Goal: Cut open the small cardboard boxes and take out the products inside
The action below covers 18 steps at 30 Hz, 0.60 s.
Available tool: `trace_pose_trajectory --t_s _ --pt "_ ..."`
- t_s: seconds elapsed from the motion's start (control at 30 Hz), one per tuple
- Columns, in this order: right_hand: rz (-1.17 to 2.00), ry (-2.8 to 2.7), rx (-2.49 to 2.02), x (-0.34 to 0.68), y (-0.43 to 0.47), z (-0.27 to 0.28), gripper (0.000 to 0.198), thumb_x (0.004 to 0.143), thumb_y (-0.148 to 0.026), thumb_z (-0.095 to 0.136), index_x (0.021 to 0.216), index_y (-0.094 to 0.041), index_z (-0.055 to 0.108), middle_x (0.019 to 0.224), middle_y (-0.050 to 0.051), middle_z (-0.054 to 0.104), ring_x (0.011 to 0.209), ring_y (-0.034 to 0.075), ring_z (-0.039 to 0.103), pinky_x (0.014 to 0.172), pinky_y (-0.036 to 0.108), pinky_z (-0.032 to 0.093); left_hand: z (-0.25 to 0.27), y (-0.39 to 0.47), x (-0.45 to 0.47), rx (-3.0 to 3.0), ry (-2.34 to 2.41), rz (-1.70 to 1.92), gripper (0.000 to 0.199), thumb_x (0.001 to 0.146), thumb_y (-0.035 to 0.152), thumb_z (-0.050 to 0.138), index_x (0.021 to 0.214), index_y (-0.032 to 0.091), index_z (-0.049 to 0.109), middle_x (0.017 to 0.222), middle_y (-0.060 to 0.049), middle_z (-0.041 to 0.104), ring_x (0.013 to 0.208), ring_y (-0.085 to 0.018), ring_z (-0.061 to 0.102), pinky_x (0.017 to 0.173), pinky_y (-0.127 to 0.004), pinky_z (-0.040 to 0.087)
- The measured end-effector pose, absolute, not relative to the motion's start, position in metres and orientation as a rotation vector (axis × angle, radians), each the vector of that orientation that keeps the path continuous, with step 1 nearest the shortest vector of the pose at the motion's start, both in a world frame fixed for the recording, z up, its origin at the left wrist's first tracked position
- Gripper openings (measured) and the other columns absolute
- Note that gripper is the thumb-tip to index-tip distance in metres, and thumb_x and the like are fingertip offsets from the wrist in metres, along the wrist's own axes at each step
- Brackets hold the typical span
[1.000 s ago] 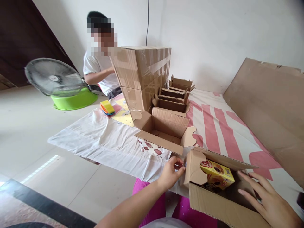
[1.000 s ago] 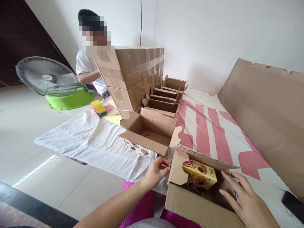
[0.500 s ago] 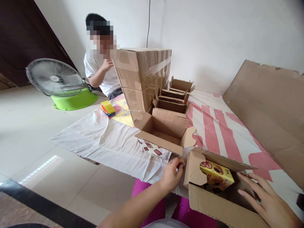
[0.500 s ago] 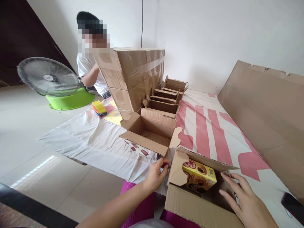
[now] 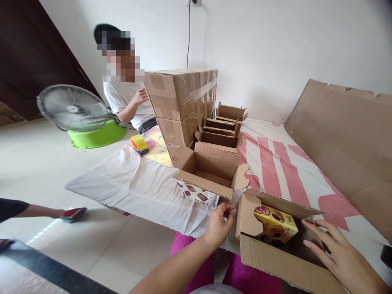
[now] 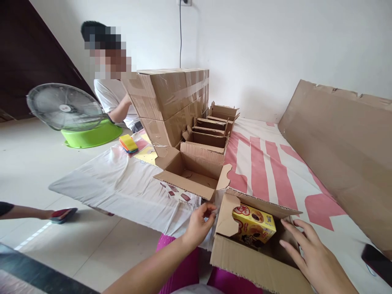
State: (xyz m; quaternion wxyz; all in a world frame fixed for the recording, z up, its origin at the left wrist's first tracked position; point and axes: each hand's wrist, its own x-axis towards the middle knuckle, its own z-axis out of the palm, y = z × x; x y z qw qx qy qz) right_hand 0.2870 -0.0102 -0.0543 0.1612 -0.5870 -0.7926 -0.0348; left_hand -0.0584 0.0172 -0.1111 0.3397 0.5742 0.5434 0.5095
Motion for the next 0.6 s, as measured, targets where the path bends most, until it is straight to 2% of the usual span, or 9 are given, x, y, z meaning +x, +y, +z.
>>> trace_pose_trajectory --t_s 0.1,0.17,0.27,0.33,0.4,0.5,0.57,0.6 --pt "-0.121 -2.266 -1.642 0.281 -0.008 -0.043 0.058 0.09 -0.067 0.039 0.123 -0.028 0.065 0.124 0.011 0.06 0.095 0.026 0.068 0.072 0.038 0.058 -0.097 0.005 -0.063 1.433 1.429 1.419 0.008 0.081 0.018 0.051 0.088 0.02 0.055 0.077 -0.001 0.063 0.067 -0.013 0.061 0.063 -0.024 0.051" --pt "-0.191 -2.222 -1.59 0.274 -0.009 -0.029 0.057 0.089 -0.066 0.041 0.117 -0.025 0.068 0.119 0.012 0.062 0.098 0.03 0.066 0.083 0.046 0.055 -0.074 -0.008 -0.071 1.494 1.353 1.553 0.008 0.085 0.017 0.048 0.089 0.022 0.052 0.079 -0.001 0.06 0.071 -0.013 0.06 0.066 -0.025 0.051" --pt "-0.202 -2.018 -1.546 0.257 -0.021 -0.002 0.042 0.09 -0.057 0.049 0.111 -0.025 0.068 0.113 0.011 0.063 0.102 0.031 0.062 0.095 0.05 0.048 -0.029 -0.027 -0.083 1.798 1.077 1.772 0.013 0.088 0.011 0.046 0.087 0.024 0.049 0.079 -0.001 0.059 0.075 -0.015 0.059 0.068 -0.029 0.051" --pt "0.036 -1.962 -1.492 0.243 -0.037 0.015 0.028 0.091 -0.046 0.054 0.109 -0.029 0.067 0.11 0.008 0.064 0.098 0.026 0.063 0.089 0.04 0.052 -0.002 -0.037 -0.086 2.088 0.881 1.777 0.015 0.088 0.009 0.047 0.087 0.024 0.049 0.081 -0.003 0.063 0.076 -0.016 0.061 0.068 -0.032 0.053" --pt "0.466 -1.998 -1.38 0.225 -0.052 0.03 0.025 0.093 -0.042 0.053 0.112 -0.031 0.065 0.111 0.007 0.064 0.09 0.02 0.064 0.075 0.031 0.054 0.016 -0.043 -0.083 2.391 0.724 1.703 0.016 0.087 0.008 0.05 0.088 0.024 0.053 0.084 -0.004 0.067 0.081 -0.018 0.064 0.071 -0.035 0.057" --pt "1.171 -1.98 -1.186 0.191 -0.067 0.046 0.042 0.091 -0.055 0.052 0.121 -0.026 0.06 0.108 0.009 0.065 0.082 0.017 0.063 0.066 0.027 0.053 0.023 -0.045 -0.067 2.681 0.588 1.648 0.016 0.088 0.01 0.055 0.087 0.026 0.058 0.077 0.001 0.069 0.08 -0.017 0.067 0.072 -0.033 0.06" --pt "1.435 -1.928 -1.093 0.171 -0.071 0.053 0.052 0.086 -0.064 0.054 0.112 -0.02 0.063 0.086 0.005 0.065 0.07 0.014 0.059 0.059 0.024 0.049 0.019 -0.044 -0.053 2.726 0.553 1.689 0.015 0.088 0.011 0.057 0.085 0.026 0.06 0.069 0.003 0.065 0.07 -0.013 0.066 0.069 -0.027 0.06" --pt "1.449 -1.927 -1.071 0.163 -0.072 0.055 0.05 0.086 -0.064 0.054 0.102 -0.018 0.064 0.075 0.002 0.063 0.064 0.012 0.056 0.057 0.023 0.047 0.016 -0.043 -0.046 2.723 0.53 1.733 0.016 0.088 0.011 0.057 0.084 0.026 0.06 0.067 0.004 0.062 0.066 -0.012 0.065 0.068 -0.025 0.06"
